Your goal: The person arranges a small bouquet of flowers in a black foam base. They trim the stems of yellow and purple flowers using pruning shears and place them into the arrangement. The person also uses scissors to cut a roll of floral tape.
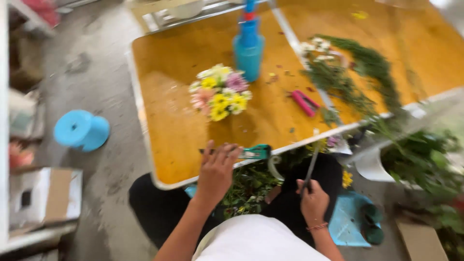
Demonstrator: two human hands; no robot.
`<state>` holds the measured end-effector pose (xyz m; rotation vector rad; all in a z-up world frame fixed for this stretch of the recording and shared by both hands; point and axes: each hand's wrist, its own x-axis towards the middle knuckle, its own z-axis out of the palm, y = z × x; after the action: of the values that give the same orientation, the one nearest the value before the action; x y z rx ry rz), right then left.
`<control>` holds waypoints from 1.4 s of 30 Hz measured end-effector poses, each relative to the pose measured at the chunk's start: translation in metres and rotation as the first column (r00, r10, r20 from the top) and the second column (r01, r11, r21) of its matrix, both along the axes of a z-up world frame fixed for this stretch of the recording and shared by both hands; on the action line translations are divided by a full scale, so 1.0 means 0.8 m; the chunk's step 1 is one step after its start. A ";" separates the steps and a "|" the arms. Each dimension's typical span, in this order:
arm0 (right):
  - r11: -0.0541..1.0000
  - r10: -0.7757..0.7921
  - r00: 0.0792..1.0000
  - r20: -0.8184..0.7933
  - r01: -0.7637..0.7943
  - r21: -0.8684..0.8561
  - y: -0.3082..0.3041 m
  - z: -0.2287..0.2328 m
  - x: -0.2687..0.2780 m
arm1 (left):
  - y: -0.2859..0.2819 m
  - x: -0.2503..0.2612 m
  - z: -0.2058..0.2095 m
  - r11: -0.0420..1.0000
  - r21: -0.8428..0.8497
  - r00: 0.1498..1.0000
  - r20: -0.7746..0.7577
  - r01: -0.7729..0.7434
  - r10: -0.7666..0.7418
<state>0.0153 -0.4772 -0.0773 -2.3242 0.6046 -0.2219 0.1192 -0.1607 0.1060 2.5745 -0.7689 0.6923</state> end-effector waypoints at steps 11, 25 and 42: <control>0.983 0.039 0.999 -0.034 -0.044 -0.178 0.018 0.015 0.003 | 0.058 -0.077 0.008 0.990 -0.133 0.999 -0.018 -0.048 0.046; 0.961 0.085 0.995 -0.052 -0.095 -0.259 0.025 0.025 0.005 | 0.060 -0.052 -0.011 0.995 -0.093 0.998 -0.053 -0.035 0.030; 0.922 0.131 0.989 -0.069 -0.147 -0.358 0.025 0.018 0.008 | 0.051 -0.034 -0.052 0.998 -0.003 0.986 -0.160 -0.056 0.054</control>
<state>0.0215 -0.4572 -0.0626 -2.7238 0.4443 -0.2316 0.0916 -0.1196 0.0644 2.6145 -0.6447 0.4955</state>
